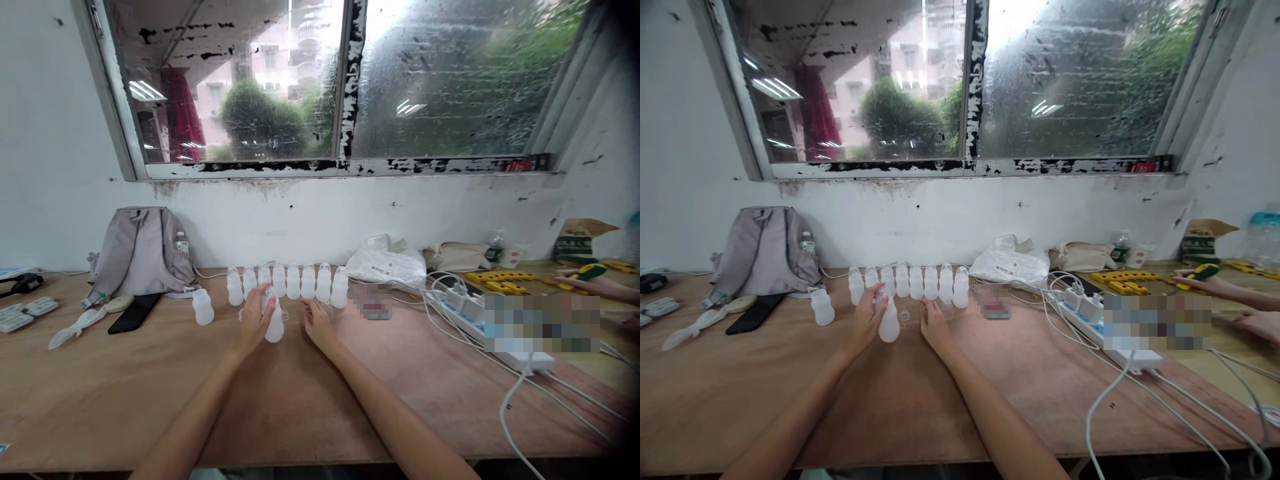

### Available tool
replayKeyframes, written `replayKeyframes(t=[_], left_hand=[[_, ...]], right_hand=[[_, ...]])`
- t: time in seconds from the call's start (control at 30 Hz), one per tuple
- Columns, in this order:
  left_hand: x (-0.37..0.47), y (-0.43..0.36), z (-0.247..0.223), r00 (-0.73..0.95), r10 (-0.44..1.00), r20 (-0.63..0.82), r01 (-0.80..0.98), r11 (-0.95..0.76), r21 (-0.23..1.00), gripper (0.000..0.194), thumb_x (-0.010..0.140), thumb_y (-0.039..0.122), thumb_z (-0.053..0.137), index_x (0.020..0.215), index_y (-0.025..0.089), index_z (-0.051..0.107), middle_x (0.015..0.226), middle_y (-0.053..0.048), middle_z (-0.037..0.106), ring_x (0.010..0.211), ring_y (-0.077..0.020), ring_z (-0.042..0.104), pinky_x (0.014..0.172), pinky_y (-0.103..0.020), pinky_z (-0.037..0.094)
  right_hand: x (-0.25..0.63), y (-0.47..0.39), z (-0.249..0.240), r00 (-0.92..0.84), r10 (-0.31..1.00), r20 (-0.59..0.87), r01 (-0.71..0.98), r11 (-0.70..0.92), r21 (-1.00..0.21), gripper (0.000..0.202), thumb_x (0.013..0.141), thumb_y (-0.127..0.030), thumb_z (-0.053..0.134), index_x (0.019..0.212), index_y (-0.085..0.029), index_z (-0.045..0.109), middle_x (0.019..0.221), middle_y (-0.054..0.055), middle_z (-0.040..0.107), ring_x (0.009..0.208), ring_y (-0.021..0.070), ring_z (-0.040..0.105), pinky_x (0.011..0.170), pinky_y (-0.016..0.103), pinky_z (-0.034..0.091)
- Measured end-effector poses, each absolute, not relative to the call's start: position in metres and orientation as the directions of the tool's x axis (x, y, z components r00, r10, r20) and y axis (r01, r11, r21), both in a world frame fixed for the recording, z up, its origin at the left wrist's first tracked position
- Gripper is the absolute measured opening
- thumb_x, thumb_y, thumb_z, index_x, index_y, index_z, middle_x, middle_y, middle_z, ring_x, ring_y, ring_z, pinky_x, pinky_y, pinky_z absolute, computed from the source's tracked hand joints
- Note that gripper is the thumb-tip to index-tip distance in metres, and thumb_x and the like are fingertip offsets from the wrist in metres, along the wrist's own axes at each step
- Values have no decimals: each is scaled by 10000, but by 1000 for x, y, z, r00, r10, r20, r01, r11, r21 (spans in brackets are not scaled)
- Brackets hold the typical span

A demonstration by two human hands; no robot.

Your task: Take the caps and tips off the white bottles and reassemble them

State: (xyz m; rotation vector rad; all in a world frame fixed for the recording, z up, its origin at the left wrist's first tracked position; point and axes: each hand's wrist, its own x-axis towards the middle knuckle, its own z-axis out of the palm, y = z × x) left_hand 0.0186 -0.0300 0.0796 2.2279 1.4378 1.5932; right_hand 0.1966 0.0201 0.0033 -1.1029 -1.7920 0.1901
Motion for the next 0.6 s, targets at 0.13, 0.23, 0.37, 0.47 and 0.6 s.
replayKeyframes(t=[0.13, 0.23, 0.37, 0.47, 0.6], left_hand=[[36, -33, 53, 40, 793, 608, 511, -539, 670, 385, 865, 304, 349, 1237, 207, 336, 1244, -78, 449, 1143, -186, 416, 954, -319, 318], [42, -31, 38, 93, 858, 505, 402, -496, 769, 504, 797, 360, 480, 1246, 203, 313, 1216, -80, 477, 1082, -202, 468, 913, -325, 356], [46, -24, 26, 130, 910, 393, 323, -414, 851, 467, 699, 382, 588, 1099, 180, 456, 1006, -50, 590, 908, -198, 542, 812, -320, 413], [49, -21, 23, 170, 922, 347, 186, -376, 908, 365, 707, 368, 567, 996, 151, 516, 890, -47, 613, 816, -178, 557, 736, -289, 433], [53, -26, 23, 286, 947, 147, 35, -164, 986, 257, 680, 365, 580, 790, 138, 532, 621, -10, 584, 553, -134, 533, 535, -245, 414]], right_hand=[[196, 16, 11, -35, 759, 650, 511, 573, -641, 257, 821, -219, 362, 1008, -163, 528, 970, 110, 580, 865, 206, 549, 767, 365, 452], [193, 14, 17, 23, 818, 575, 338, 535, -774, 298, 851, -350, 337, 994, -181, 537, 905, 90, 603, 818, 195, 561, 761, 365, 449], [191, 11, 28, -27, 933, 360, -81, 357, -931, 424, 822, -505, 341, 995, -178, 548, 863, 79, 619, 739, 177, 582, 687, 337, 469], [189, 7, 38, -148, 951, 273, -257, 230, -939, 434, 733, -525, 502, 983, -180, 582, 909, 72, 630, 801, 182, 585, 717, 320, 460], [188, 1, 48, -298, 938, 177, -270, 95, -958, 394, 614, -436, 669, 895, -163, 633, 810, 59, 656, 791, 197, 586, 718, 320, 443]])
